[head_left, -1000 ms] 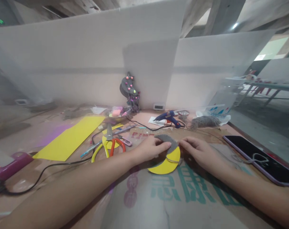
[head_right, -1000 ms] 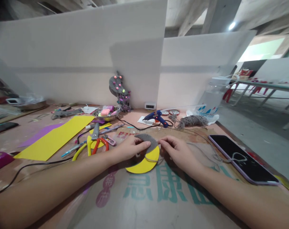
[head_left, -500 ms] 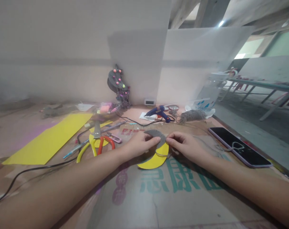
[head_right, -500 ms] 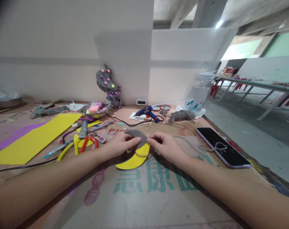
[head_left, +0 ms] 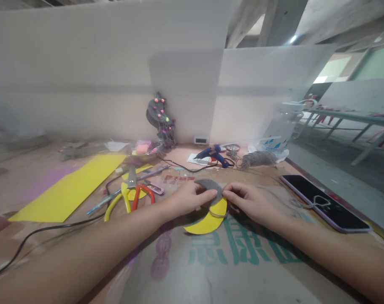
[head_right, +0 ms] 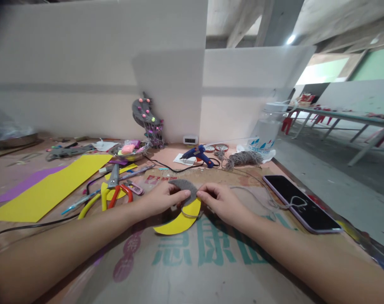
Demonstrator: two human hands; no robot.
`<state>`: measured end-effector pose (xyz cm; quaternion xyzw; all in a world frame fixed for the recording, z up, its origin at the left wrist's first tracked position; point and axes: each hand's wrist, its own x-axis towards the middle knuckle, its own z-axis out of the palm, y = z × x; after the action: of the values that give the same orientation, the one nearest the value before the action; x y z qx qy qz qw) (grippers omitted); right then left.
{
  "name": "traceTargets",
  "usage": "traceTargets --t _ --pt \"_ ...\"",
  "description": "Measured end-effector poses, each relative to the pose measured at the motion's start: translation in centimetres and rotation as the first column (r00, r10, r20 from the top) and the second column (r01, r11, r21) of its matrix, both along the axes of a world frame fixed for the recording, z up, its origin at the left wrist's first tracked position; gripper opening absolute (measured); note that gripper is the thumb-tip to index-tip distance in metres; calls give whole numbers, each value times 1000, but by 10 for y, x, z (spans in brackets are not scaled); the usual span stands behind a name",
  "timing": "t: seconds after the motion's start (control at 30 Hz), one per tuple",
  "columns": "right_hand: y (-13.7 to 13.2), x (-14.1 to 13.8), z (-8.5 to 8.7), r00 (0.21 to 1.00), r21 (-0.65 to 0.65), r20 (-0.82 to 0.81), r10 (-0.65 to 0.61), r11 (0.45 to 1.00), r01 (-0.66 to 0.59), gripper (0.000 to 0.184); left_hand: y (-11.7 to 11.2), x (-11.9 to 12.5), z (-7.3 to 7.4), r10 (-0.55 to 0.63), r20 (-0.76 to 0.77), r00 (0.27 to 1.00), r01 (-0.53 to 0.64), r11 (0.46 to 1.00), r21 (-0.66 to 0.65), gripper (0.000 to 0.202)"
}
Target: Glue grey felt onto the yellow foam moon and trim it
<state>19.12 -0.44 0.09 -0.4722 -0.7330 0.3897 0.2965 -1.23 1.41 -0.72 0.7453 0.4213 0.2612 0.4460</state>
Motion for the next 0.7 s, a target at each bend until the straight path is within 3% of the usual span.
traceTargets --t 0.27,0.37,0.5,0.6,0.7 --pt "3 7 7 991 175 123 -59 984 37 35 3 1 -3 81 64 995 -83 996 30 43" --pt "6 12 9 976 231 217 31 969 -82 26 7 1 -6 124 49 991 -124 992 -2 46" --pt "3 14 11 931 310 325 166 911 -271 24 9 1 -8 174 46 984 -175 984 17 50" --pt "-2 10 11 936 317 325 133 917 -240 23 8 0 -8 212 41 976 -213 977 25 51" --pt "-3 10 12 942 229 315 113 955 -190 26 7 1 -7 225 59 973 -226 974 23 50"
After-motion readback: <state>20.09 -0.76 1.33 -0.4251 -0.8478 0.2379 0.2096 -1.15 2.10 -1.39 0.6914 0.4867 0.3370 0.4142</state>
